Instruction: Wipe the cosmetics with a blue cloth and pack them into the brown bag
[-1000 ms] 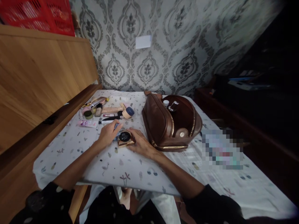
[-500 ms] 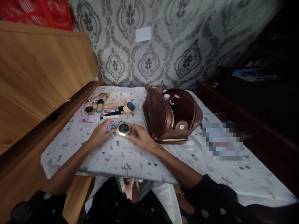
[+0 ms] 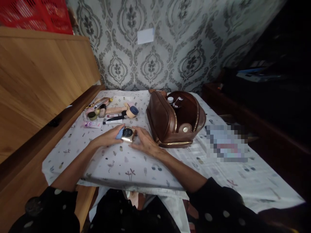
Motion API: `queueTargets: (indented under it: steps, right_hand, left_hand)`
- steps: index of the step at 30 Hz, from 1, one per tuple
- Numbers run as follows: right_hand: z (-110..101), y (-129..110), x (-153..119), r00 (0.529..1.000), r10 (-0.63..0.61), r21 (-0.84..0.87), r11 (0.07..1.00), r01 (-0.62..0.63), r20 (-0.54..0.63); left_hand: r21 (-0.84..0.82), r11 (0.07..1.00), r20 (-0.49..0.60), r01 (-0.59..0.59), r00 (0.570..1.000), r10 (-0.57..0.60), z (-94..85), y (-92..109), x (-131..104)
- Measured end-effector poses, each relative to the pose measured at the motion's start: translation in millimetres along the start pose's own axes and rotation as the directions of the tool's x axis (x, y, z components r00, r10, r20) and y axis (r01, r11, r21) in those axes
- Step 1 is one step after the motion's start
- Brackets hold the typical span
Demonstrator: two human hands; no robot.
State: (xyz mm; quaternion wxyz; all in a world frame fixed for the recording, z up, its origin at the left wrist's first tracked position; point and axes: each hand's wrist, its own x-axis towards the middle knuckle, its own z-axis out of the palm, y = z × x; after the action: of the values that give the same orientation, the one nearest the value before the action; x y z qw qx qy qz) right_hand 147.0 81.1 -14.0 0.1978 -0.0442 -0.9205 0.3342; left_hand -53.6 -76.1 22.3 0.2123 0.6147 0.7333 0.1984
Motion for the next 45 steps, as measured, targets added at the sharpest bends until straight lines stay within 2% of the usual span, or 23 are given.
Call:
queueTargets:
  steps: [3, 5, 8, 10, 12, 16, 18, 20, 25, 28, 30, 32, 34, 35, 37, 38, 40, 41, 45]
  right_hand:
    - [-0.4, -0.9, 0.9, 1.0, -0.013, 0.006, 1.0, 0.013, 0.019]
    - [-0.2, -0.5, 1.5, 1.0, 0.011, 0.002, 1.0, -0.011, -0.011]
    - [1.0, -1.8, 1.2, 0.993, 0.093, 0.041, 0.995, -0.09, -0.076]
    - [1.6, -5.6, 0.0, 0.988, 0.125, 0.086, 0.989, -0.117, -0.088]
    - [1.3, -11.1, -1.3, 0.989, 0.132, 0.096, 0.987, -0.126, -0.07]
    - [-2.9, -18.2, -1.9, 0.989, 0.15, 0.048, 0.988, -0.15, 0.002]
    - [-5.0, -17.4, -0.8, 0.989, 0.141, 0.017, 0.99, -0.141, 0.049]
    - [-6.0, -14.7, 0.5, 0.989, 0.12, -0.01, 0.993, -0.119, 0.083]
    - [-7.8, -12.9, 0.1, 0.991, 0.127, 0.018, 0.992, -0.128, 0.053]
    - [-10.6, -17.7, -2.1, 0.986, 0.165, 0.079, 0.983, -0.165, 0.0]
    - [-10.0, -21.6, -2.0, 0.98, 0.193, 0.203, 0.963, -0.179, -0.051]
    - [-5.5, -25.5, -0.2, 0.968, 0.246, 0.426, 0.882, -0.201, -0.053]
    - [2.5, -30.2, 1.8, 0.955, 0.294, 0.675, 0.696, -0.245, 0.044]
    - [7.0, -33.0, 2.3, 0.952, 0.289, 0.763, 0.592, -0.261, 0.102]
    - [14.9, -39.6, 1.3, 0.957, 0.233, 0.864, 0.43, -0.262, 0.174]
    - [17.7, -42.9, -0.2, 0.957, 0.221, 0.888, 0.38, -0.26, 0.186]
    - [20.3, -48.7, -3.8, 0.957, 0.218, 0.913, 0.319, -0.254, 0.19]
    - [20.4, -51.0, -5.6, 0.956, 0.222, 0.919, 0.302, -0.252, 0.189]
    - [17.7, -56.4, -8.2, 0.979, 0.156, 0.934, 0.311, -0.174, 0.13]
  left_hand:
    - [0.048, 0.999, -0.109, 0.004, 0.994, 0.001, 4.5, 5.2, -6.5]
    - [0.076, 0.997, -0.202, 0.029, 0.979, -0.014, 10.2, 12.3, -11.2]
    - [0.106, 0.981, -0.351, 0.16, 0.929, -0.114, 17.5, 25.1, -14.5]
    - [0.086, 0.97, -0.406, 0.227, 0.897, -0.174, 20.4, 31.8, -15.2]
    - [0.018, 0.978, -0.398, 0.209, 0.899, -0.184, 22.3, 35.2, -16.7]
    - [-0.161, 0.984, -0.322, 0.08, 0.938, -0.129, 28.0, 33.0, -24.1]
    - [-0.176, 0.984, -0.288, 0.029, 0.954, -0.08, 33.2, 33.3, -27.8]
    - [-0.145, 0.989, -0.297, 0.019, 0.953, -0.062, 38.8, 38.4, -30.2]
    - [-0.113, 0.987, -0.421, 0.117, 0.894, -0.154, 40.7, 62.8, -33.2]
    - [-0.284, 0.947, -0.448, 0.15, 0.853, -0.269, 34.0, 69.7, -34.2]
    - [-0.443, 0.886, -0.465, 0.138, 0.809, -0.359, 31.0, 71.2, -32.4]
    - [-0.542, 0.835, -0.508, 0.101, 0.752, -0.421, 31.3, 73.5, -27.7]
    - [-0.56, 0.827, -0.572, 0.047, 0.7, -0.427, 35.3, 77.7, -20.8]
    - [-0.555, 0.831, -0.597, 0.018, 0.687, -0.414, 38.3, 80.3, -17.1]
    - [-0.543, 0.84, -0.609, -0.022, 0.698, -0.375, 44.8, 85.2, -9.8]
    - [-0.537, 0.843, -0.603, -0.029, 0.712, -0.359, 47.6, 87.0, -6.6]
    - [-0.513, 0.858, -0.597, -0.019, 0.726, -0.341, 50.4, 88.7, -1.2]
    - [-0.496, 0.868, -0.606, -0.009, 0.72, -0.339, 50.2, 88.6, 1.0]
    - [-0.393, 0.919, -0.707, 0.025, 0.631, -0.319, 38.2, 85.3, 8.9]
